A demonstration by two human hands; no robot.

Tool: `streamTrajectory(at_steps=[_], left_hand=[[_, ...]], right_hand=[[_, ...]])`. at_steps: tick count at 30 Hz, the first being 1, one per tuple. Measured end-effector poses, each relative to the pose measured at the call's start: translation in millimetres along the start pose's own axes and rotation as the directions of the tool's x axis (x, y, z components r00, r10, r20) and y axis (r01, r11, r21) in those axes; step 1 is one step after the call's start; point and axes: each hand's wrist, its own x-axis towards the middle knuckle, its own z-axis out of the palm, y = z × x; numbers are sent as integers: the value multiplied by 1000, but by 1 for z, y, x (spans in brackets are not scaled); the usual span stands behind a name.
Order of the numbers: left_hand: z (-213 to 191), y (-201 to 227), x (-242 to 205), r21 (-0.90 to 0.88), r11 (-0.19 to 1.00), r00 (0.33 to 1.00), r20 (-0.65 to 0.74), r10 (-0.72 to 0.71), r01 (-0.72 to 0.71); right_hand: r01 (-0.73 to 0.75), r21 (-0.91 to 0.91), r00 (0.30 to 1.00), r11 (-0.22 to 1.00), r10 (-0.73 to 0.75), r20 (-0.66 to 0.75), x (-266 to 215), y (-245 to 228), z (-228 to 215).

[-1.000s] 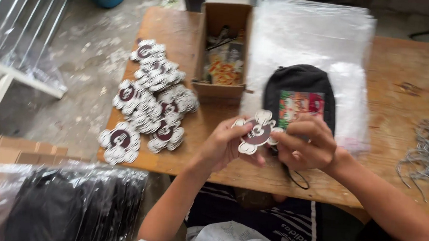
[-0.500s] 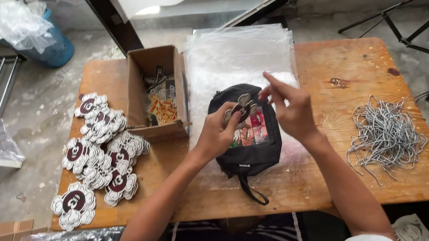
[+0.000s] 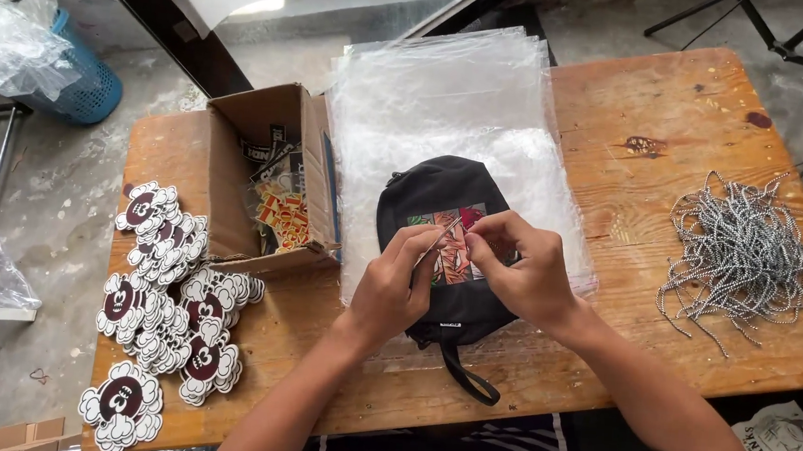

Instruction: The person attaches clips to patches, places the patches inside a small black bag, and then seals the bag inside a plastic pouch.

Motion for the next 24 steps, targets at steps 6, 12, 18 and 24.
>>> streamTrajectory(at_steps=[6, 12, 18, 24], left_hand=[[1, 0, -1, -4, 1000, 1000, -12, 10, -10], [3, -2, -7, -3, 1000, 1000, 10, 14, -14], [2, 4, -4, 11, 1000, 1000, 25, 17, -17], [3, -11, -10, 80, 995, 998, 37, 50, -53]], right_hand=[[-39, -5, 999, 999, 39, 18, -2, -3, 1], [-78, 13, 996, 997, 78, 47, -1, -1, 0], [-67, -4, 996, 998, 67, 58, -3, 0, 3], [-196, 179, 966, 964, 159, 202, 1, -15, -2]])
